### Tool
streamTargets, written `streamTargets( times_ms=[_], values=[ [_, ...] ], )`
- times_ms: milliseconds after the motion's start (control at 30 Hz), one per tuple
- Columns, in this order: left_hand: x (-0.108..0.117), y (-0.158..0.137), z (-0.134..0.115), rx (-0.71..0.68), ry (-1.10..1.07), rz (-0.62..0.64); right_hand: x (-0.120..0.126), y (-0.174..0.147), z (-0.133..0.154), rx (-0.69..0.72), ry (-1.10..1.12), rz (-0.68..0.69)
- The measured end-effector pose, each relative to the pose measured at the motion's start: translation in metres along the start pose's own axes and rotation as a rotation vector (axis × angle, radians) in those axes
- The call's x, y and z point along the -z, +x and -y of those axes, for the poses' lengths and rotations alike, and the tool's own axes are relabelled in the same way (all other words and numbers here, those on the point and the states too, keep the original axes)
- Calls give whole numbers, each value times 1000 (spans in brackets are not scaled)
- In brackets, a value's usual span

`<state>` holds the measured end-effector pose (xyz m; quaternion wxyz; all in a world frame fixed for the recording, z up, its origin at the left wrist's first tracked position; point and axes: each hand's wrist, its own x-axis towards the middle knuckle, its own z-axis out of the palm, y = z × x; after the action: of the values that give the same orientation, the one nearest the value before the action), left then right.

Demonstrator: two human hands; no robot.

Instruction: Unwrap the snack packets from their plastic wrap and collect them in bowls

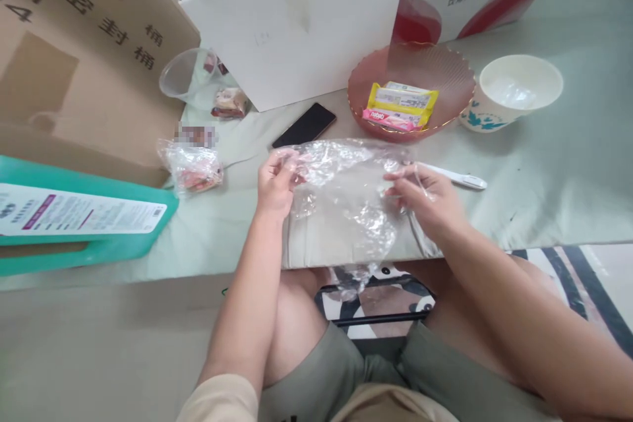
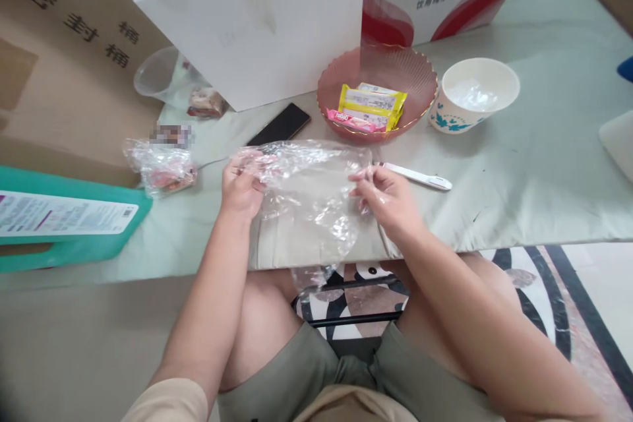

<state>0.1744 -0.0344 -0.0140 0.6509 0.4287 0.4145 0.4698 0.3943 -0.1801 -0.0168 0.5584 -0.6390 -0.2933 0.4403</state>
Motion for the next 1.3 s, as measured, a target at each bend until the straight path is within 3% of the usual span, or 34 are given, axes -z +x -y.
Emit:
streamTargets(
  times_ms=[133,200,267,333,467,600,733,933,1100,1300],
  values=[
    [2,-5,-1,48,146,94,13,-8,32,513,-187,-276],
    [0,-7,-2,59,145,133,19,-20,47,741,-213,-316],
    [-2,-7,-3,60,86,140,23,-28,51,832,-186,-265],
    [-3,-6,-5,70,19,129,25,-27,41,757,-197,-200],
    [-1,-3,-5,107,-32,179,30,-2,9,405,-266,-206],
    [0,0,-4,107,-56,191,33,12,7,329,-8,-237],
    [1,1,-5,70,-64,144,35,16,13,274,60,-232],
    [7,4,-4,58,-13,216,34,34,-1,380,122,-104],
    [9,7,-5,38,33,109,42,44,-6,359,115,-159],
    [8,10,-7,53,83,37,48,32,1,718,-258,-92]
  ],
)
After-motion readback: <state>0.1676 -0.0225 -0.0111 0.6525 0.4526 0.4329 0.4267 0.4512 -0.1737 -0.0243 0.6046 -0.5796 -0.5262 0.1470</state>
